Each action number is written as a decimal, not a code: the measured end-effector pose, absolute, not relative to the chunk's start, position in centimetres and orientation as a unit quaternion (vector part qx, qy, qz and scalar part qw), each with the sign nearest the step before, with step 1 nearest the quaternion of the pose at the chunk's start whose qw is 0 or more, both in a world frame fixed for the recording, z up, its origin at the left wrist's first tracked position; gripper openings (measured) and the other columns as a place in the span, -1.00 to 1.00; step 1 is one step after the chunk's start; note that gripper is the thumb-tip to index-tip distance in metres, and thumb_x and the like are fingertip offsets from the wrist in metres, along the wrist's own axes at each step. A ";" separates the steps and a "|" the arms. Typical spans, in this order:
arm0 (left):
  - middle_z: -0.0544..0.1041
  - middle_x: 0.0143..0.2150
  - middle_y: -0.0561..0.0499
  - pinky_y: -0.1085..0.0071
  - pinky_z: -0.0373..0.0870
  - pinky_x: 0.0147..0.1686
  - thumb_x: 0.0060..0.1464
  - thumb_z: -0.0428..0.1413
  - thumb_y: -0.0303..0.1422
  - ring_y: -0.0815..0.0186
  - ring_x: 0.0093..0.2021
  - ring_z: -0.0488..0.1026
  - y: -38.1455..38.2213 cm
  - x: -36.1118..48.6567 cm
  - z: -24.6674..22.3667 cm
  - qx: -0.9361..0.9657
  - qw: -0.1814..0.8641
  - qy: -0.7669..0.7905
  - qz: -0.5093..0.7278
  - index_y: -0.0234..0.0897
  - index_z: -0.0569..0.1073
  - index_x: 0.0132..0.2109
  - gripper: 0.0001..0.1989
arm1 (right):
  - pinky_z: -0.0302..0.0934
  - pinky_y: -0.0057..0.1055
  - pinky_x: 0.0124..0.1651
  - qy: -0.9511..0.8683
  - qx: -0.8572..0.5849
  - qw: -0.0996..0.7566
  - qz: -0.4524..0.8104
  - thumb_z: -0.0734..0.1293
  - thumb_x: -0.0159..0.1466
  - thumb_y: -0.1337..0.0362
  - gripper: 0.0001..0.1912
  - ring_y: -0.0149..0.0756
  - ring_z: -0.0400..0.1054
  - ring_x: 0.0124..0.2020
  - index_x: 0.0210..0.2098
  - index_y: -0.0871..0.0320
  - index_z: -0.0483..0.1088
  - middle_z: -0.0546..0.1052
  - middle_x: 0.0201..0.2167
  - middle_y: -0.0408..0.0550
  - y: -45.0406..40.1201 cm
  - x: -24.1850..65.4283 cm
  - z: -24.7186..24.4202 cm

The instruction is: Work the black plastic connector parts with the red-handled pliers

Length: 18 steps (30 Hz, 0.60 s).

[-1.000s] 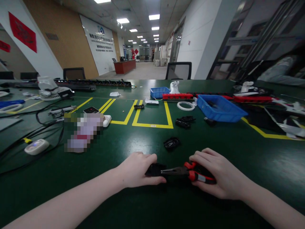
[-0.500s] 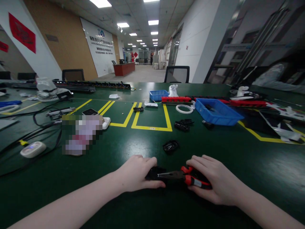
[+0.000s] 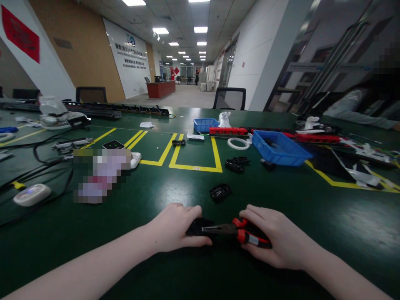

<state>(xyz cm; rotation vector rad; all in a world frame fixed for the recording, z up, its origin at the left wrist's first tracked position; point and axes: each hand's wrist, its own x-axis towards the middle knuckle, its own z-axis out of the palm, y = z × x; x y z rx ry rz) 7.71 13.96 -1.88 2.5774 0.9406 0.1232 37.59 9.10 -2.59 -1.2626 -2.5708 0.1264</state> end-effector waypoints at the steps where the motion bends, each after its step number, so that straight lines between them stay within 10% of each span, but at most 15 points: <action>1: 0.55 -0.32 0.01 0.40 0.19 -0.43 0.20 0.13 0.14 0.21 -0.39 0.49 13.9 7.7 -1.9 0.920 0.195 0.337 0.043 -0.22 0.40 -0.16 -0.52 | 0.33 -0.32 -0.30 -0.887 -0.438 0.135 0.049 0.36 0.20 0.11 -0.63 -0.21 0.48 -0.31 -0.03 0.10 0.40 0.56 -0.23 0.03 9.0 37.4 -2.5; 18: 0.57 -0.28 -0.03 0.36 0.23 -0.39 0.23 0.09 0.12 0.14 -0.33 0.52 13.7 7.6 -2.0 0.920 0.194 0.337 0.042 -0.23 0.43 -0.12 -0.53 | 0.33 -0.26 -0.21 -0.880 -0.460 0.093 0.066 0.40 0.18 0.14 -0.62 -0.19 0.47 -0.27 -0.05 0.16 0.41 0.55 -0.22 0.03 8.6 36.5 -0.9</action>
